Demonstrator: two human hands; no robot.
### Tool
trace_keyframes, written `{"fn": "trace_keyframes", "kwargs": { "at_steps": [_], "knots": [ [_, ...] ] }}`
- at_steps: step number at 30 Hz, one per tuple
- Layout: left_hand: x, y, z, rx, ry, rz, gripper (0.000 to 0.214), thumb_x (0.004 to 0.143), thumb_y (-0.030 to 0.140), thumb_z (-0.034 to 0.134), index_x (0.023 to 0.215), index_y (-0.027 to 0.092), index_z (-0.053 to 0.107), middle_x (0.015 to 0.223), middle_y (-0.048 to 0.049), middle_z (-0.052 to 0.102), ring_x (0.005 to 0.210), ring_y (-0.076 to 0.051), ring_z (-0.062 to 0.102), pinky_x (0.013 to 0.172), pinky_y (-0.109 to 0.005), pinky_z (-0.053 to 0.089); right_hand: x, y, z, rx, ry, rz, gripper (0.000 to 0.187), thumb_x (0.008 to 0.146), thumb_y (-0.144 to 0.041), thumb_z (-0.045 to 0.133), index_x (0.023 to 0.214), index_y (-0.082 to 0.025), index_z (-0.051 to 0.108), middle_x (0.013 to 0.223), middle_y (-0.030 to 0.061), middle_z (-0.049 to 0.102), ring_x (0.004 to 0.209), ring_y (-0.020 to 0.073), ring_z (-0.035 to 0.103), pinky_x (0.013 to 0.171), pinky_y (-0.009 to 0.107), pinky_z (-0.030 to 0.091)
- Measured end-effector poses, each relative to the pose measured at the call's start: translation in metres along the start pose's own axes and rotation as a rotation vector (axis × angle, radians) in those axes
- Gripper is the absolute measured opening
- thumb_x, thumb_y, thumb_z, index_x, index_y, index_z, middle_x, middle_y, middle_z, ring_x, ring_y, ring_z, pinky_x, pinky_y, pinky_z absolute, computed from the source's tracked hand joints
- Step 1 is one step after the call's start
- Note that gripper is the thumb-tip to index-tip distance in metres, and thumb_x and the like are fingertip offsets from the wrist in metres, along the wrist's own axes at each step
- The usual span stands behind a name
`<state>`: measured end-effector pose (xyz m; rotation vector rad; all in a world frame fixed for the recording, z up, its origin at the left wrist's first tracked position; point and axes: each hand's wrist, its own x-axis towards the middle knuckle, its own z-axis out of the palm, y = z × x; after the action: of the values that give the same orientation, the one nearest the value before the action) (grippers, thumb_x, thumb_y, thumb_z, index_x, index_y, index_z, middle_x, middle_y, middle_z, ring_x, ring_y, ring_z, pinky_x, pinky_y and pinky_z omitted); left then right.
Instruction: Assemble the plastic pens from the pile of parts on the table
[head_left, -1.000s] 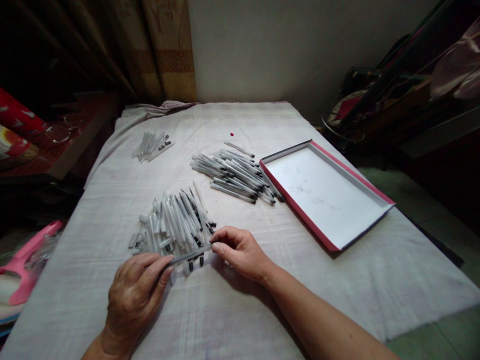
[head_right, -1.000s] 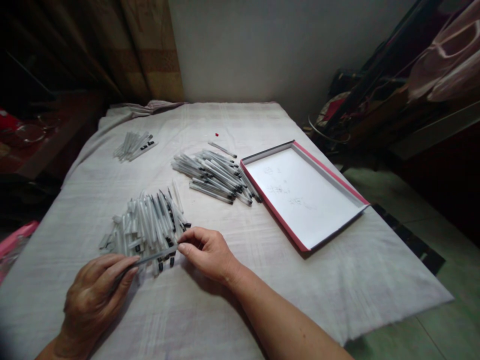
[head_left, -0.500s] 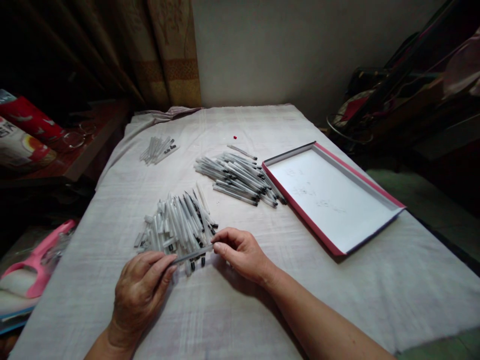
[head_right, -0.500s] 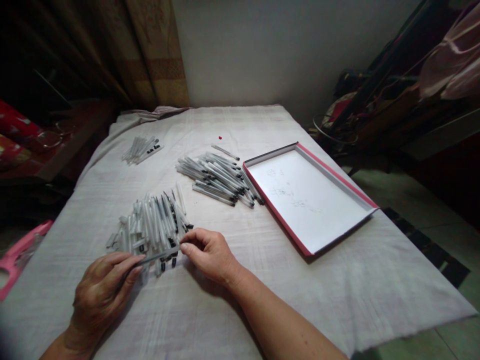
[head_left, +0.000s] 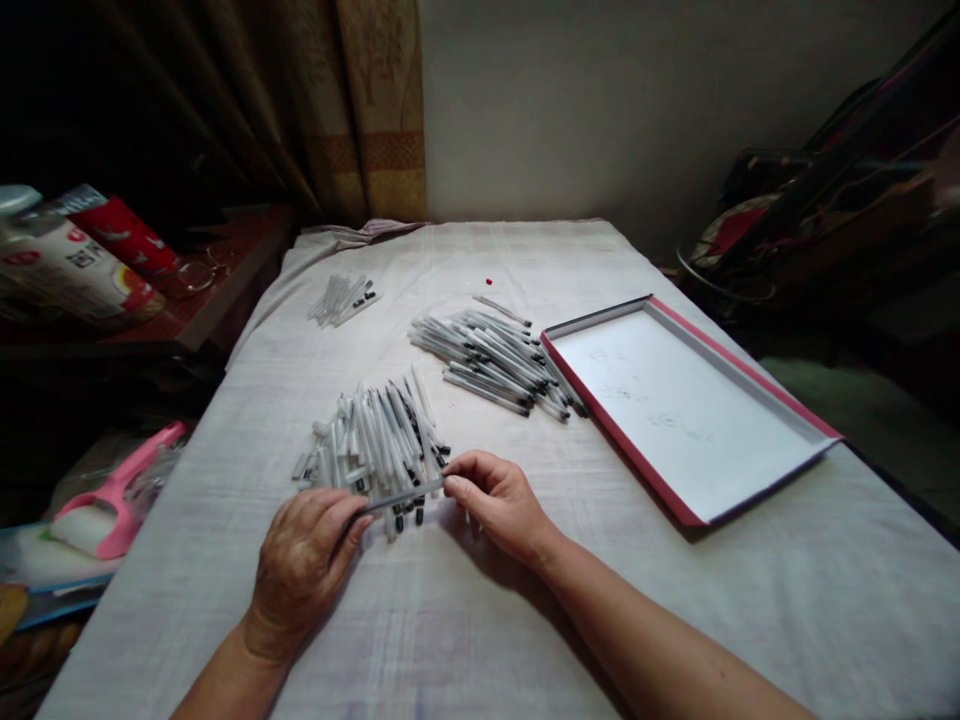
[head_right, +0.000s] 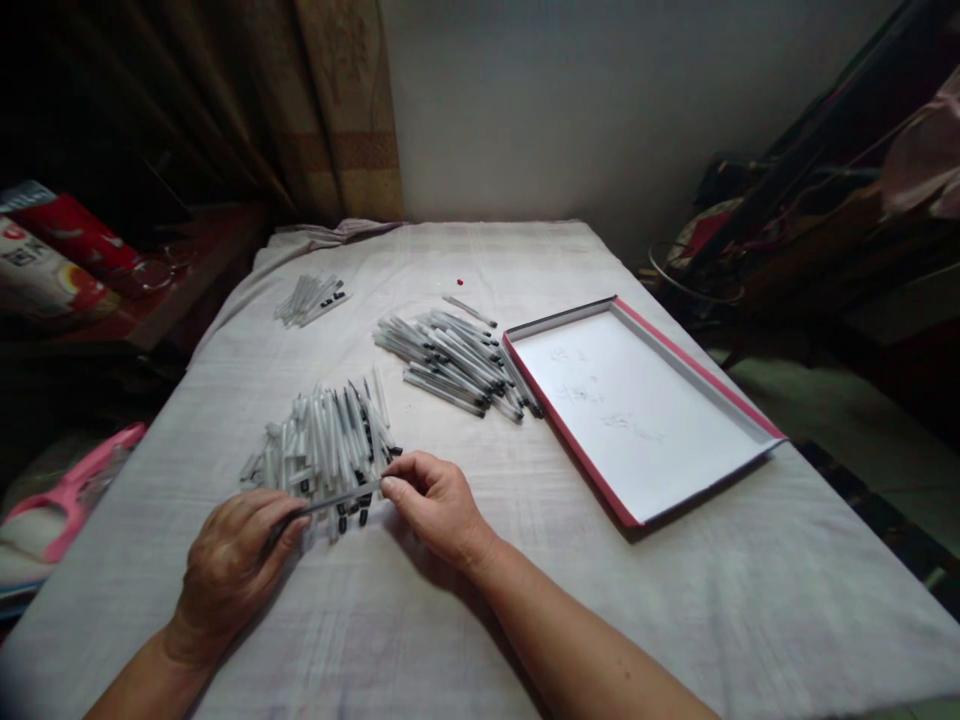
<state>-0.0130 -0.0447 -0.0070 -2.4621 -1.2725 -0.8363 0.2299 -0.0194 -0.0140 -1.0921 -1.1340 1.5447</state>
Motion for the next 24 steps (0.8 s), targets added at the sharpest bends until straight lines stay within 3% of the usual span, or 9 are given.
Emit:
{"fn": "trace_keyframes", "kwargs": {
  "at_steps": [6,24],
  "knots": [
    [-0.0004,0.0018,-0.001,0.027,-0.009,0.003,0.011,0.093,0.023,0.057,0.103,0.022,0.062,0.089,-0.0044,0.069,0.085,-0.019,0.065,0.083,-0.033,0.05,-0.004,-0.0007,-0.0055,-0.042,-0.079,-0.028,0.014,0.076,-0.032,0.071,0.08,-0.019,0.067,0.063,-0.0029,0.059,0.056,0.0108,0.051,0.052,0.022,0.041],
    [-0.0052,-0.008,0.0017,-0.033,0.012,0.017,0.011,0.091,0.017,0.06,0.101,0.017,0.063,0.091,-0.0074,0.066,0.085,-0.022,0.063,0.083,-0.037,0.049,-0.0015,0.0041,-0.0034,-0.09,-0.09,-0.087,0.012,0.077,-0.027,0.065,0.083,-0.018,0.067,0.066,-0.0025,0.059,0.058,0.0105,0.05,0.059,0.024,0.042]
  ]
}}
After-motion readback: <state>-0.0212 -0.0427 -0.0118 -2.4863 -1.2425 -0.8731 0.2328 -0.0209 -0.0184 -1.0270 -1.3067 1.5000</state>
